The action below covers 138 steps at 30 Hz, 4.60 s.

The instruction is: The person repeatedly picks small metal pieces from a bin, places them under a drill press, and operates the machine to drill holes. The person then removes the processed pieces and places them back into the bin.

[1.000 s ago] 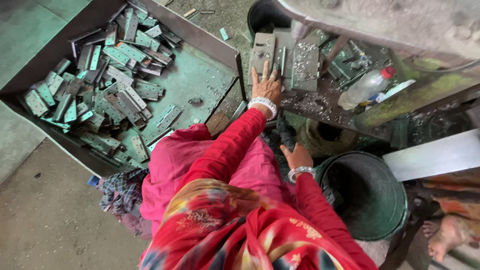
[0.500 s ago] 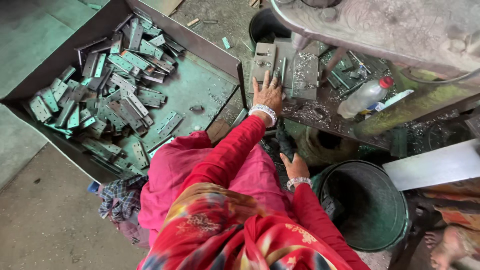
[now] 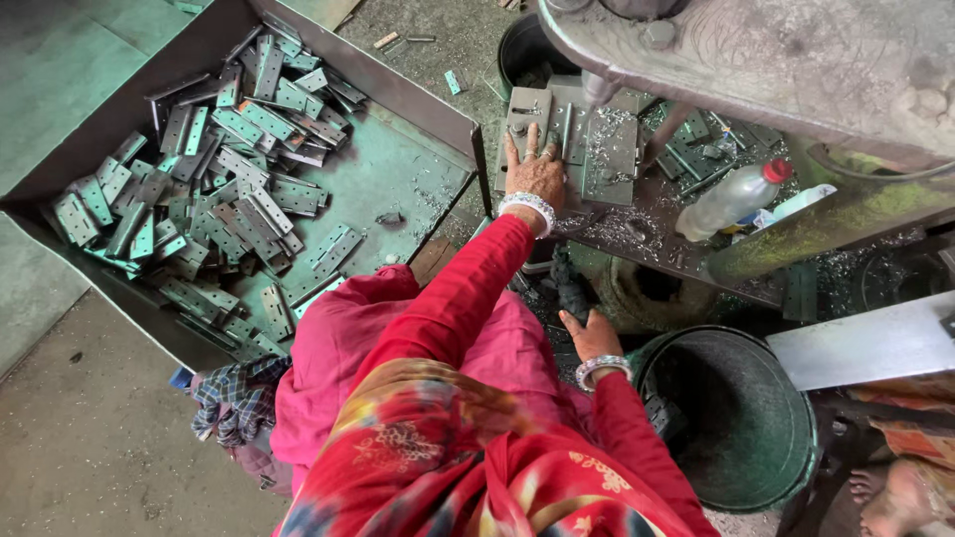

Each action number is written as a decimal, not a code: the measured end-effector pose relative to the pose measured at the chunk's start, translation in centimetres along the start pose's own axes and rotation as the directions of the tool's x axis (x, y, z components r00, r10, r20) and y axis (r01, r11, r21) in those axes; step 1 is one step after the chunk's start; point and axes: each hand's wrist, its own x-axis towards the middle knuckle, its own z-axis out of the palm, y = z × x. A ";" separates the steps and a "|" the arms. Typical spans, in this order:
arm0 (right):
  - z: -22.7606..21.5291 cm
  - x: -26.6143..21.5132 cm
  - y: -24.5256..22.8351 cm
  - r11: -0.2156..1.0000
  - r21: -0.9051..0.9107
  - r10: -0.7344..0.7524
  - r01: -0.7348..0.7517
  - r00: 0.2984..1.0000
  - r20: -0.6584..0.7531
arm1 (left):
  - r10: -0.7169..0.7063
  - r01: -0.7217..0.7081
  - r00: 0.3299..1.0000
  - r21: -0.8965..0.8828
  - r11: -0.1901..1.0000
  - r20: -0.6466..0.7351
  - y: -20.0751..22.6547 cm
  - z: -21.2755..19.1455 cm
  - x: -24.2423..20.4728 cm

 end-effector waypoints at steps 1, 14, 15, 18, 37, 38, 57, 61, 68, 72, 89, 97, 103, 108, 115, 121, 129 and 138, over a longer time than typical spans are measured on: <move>-1.0 0.9 0.5 1.000 0.025 0.002 -0.003 1.000 0.030 | -0.012 0.011 1.000 0.021 1.000 0.023 0.4 -0.2 0.5; 1.1 -0.9 1.9 0.990 -0.093 -0.115 0.107 0.990 -0.083 | -0.055 -0.018 0.944 -0.219 0.976 -0.326 -2.2 1.7 -0.9; -0.1 -1.8 0.6 0.987 -0.063 -0.157 0.146 0.965 -0.212 | -0.082 -0.036 0.898 -0.258 0.966 -0.433 -4.1 2.7 -1.9; -5.4 -5.1 -4.2 0.902 0.255 -0.202 0.349 0.863 -0.464 | -0.157 0.090 0.890 -0.173 0.981 -0.427 -13.0 5.9 -5.0; -14.8 -5.7 -17.7 0.913 -0.222 -0.407 0.342 0.784 -0.468 | -0.812 0.826 0.549 -0.278 0.491 0.196 -38.6 15.1 -13.4; -14.8 -5.6 -17.5 0.910 -0.234 -0.415 0.343 0.780 -0.468 | -0.811 0.827 0.542 -0.308 0.470 0.219 -38.6 14.9 -13.8; -14.1 -5.8 -16.6 0.897 -0.283 -0.438 0.341 0.780 -0.447 | -0.822 0.694 0.569 -0.524 0.494 -0.022 -35.1 11.9 -14.1; -13.9 -6.2 -16.6 0.883 -0.301 -0.464 0.360 0.759 -0.456 | -0.765 0.455 0.576 -0.663 0.594 -0.290 -30.4 8.0 -14.5; -14.3 -6.8 -17.2 0.904 -0.201 -0.428 0.378 0.779 -0.457 | -0.265 -0.284 0.571 -0.490 0.824 -0.777 -11.5 1.8 -8.0; -14.4 -7.0 -17.6 0.923 -0.135 -0.380 0.359 0.811 -0.444 | 0.316 -0.316 0.875 0.062 0.947 -0.366 -2.0 2.0 -6.5; -7.0 -3.3 -7.6 0.963 -0.129 -0.264 0.236 0.923 -0.281 | -0.023 0.032 0.994 0.085 0.996 -0.103 2.3 0.4 -3.1; -0.9 -0.8 -0.9 0.994 -0.112 0.014 -0.014 1.000 0.000 | -0.008 0.009 0.999 0.026 1.000 -0.044 1.3 2.3 -3.4; -2.8 0.2 -0.9 0.982 -0.181 -0.061 0.059 0.998 -0.006 | -0.025 0.026 0.997 0.015 1.000 -0.071 0.8 2.6 -1.5; 1.9 -1.4 0.1 0.992 -0.112 0.046 -0.056 0.995 -0.087 | -0.002 0.003 0.987 0.007 1.000 -0.161 0.7 2.1 -1.8; -2.7 1.4 -0.4 0.990 -0.137 0.036 -0.030 0.998 0.044 | -0.034 0.034 0.999 0.063 0.997 -0.009 0.7 0.7 -0.1; -0.3 -1.9 -0.1 0.999 -0.037 -0.001 -0.003 0.993 -0.116 | -0.044 0.043 0.994 -0.013 0.999 -0.105 1.2 1.5 0.8; -3.1 0.3 -0.4 0.974 -0.226 0.003 0.006 0.999 0.037 | -0.075 0.074 0.995 -0.021 0.997 -0.073 0.7 1.2 1.9; -1.0 -1.8 -2.5 0.992 -0.121 0.025 -0.031 0.999 -0.047 | -0.058 0.059 0.995 0.015 0.998 -0.083 0.4 1.2 3.2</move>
